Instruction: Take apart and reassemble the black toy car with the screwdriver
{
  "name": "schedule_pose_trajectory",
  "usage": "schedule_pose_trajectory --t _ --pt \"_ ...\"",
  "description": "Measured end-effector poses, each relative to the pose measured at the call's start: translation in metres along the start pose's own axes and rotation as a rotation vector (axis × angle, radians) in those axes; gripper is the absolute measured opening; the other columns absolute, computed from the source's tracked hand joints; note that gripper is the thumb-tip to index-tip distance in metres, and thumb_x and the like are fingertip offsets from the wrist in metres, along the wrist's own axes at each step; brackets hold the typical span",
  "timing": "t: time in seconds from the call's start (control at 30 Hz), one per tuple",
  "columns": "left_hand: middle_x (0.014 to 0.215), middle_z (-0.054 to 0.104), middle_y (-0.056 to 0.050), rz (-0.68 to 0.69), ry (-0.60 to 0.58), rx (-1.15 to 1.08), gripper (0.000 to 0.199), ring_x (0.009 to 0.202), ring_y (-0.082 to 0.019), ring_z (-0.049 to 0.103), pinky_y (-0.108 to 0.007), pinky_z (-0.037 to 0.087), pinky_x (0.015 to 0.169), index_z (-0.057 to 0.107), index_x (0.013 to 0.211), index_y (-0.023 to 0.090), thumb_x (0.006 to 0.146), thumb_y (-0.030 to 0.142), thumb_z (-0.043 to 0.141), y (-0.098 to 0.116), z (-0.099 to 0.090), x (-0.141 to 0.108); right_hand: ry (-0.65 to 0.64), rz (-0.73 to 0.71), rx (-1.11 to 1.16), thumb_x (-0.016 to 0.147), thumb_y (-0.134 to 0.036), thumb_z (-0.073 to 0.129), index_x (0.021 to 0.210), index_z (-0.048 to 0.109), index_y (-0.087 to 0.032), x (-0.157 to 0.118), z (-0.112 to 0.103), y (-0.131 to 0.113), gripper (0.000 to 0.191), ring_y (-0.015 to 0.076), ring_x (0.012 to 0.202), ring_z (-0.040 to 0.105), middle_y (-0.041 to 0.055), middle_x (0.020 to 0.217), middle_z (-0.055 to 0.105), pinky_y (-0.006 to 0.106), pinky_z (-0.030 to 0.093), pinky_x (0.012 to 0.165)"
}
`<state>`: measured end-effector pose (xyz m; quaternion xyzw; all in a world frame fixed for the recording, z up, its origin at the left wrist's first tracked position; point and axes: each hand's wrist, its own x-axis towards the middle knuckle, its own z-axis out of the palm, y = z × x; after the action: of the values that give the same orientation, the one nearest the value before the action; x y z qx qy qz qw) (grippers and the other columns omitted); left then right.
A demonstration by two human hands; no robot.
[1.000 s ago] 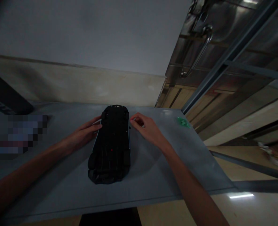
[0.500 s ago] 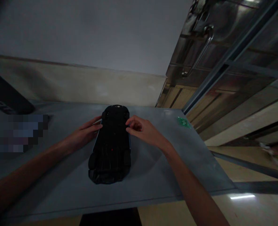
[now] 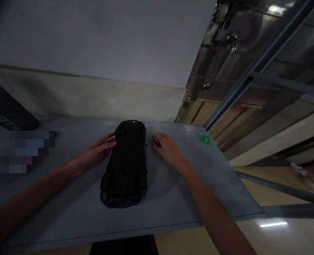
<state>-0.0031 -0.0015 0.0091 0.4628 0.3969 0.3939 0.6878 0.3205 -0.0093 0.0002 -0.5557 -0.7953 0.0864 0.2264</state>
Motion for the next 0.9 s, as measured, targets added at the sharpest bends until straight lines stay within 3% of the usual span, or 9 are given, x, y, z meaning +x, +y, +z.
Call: schedule_pose_trajectory --t 0.2,0.37,0.47,0.9 --pt "0.156 0.079 -0.010 0.006 -0.012 0.001 0.076 0.160 -0.037 0.062 -0.049 0.047 0.134 0.069 0.161 0.030 0.089 0.037 0.093 0.000 0.002 0.000 0.210 -0.076 0.097 0.102 -0.019 0.068 0.118 0.073 -0.028 0.001 -0.014 -0.014 0.019 0.0229 0.080 0.073 0.0021 0.092 0.076 0.039 0.062 0.082" --pt "0.154 0.080 -0.010 -0.008 0.010 -0.013 0.079 0.158 -0.038 0.063 -0.049 0.047 0.133 0.067 0.164 0.029 0.089 0.035 0.093 -0.001 0.001 0.000 0.557 -0.207 0.278 0.104 -0.026 0.073 0.124 0.069 -0.032 -0.003 -0.033 -0.043 0.021 0.0223 0.082 0.076 0.0005 0.096 0.078 0.040 0.066 0.083" --pt "0.151 0.081 -0.009 -0.008 0.024 -0.006 0.077 0.157 -0.038 0.064 -0.051 0.047 0.133 0.070 0.160 0.030 0.088 0.037 0.094 -0.002 0.000 0.001 0.668 -0.269 0.336 0.104 -0.025 0.075 0.125 0.067 -0.033 -0.008 -0.035 -0.055 0.024 0.0215 0.084 0.078 0.0002 0.102 0.080 0.040 0.068 0.082" --pt "0.154 0.079 -0.010 -0.019 0.020 0.019 0.073 0.157 -0.035 0.064 -0.050 0.048 0.134 0.067 0.164 0.030 0.095 0.033 0.087 0.000 0.002 -0.001 0.609 -0.264 0.359 0.108 -0.038 0.074 0.125 0.066 -0.032 -0.011 -0.029 -0.058 0.020 0.0228 0.088 0.083 0.0018 0.103 0.082 0.042 0.071 0.084"
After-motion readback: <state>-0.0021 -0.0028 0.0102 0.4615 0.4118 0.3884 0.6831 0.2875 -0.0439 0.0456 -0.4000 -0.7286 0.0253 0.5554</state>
